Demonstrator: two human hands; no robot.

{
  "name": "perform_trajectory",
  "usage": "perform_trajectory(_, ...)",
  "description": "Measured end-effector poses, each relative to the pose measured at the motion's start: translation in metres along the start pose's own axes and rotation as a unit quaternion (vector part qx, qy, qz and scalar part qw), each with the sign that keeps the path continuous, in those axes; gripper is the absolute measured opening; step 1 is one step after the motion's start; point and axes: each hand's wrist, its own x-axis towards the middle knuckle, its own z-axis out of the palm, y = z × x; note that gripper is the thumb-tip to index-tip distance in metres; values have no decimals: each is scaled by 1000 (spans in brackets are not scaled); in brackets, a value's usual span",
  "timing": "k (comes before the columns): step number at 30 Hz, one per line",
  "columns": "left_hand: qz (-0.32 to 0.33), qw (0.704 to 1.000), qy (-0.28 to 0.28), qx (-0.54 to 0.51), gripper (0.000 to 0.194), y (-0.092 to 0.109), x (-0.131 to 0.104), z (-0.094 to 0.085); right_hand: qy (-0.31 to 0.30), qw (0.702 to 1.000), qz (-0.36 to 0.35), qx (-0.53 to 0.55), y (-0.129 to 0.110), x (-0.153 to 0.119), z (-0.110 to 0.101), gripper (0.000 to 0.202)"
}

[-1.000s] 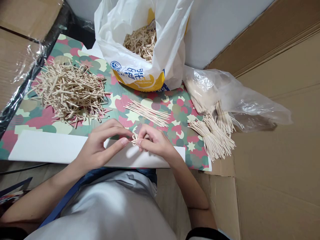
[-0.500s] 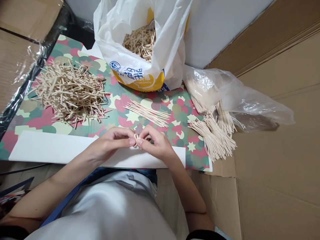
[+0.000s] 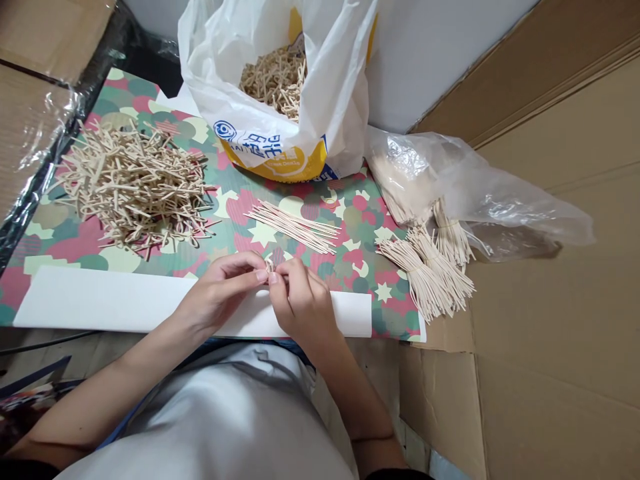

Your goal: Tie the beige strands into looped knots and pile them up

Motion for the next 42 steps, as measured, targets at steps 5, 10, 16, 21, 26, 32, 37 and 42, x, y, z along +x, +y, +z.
perform_trajectory(5,5,1000,1,10,12,0,0,-1,-11,991,-86,-100,-3,2,-4,14)
perform_trajectory(10,13,1000,3,6,11,0,0,0,7,984,-114,-138,-4,5,-2,18)
perform_trajectory(16,19,999,17,-20,12,-2,-1,2,20,997,-47,-65,1,3,9,15)
perform_trajectory(21,21,997,40,-62,13,-4,0,8,61,998,-5,-30,2,-1,18,14)
perform_trajectory(26,24,994,56,-93,13,-8,4,10,112,993,-32,-34,4,-3,22,14)
perform_trajectory(32,66,996,55,7,11,-5,6,5,90,984,-117,-97,8,3,14,15)
perform_trajectory(37,123,972,18,200,11,12,7,-2,52,961,-217,-163,14,10,7,18)
perform_trajectory(42,105,945,-58,304,11,28,11,-9,7,919,-307,-248,17,18,-3,22)
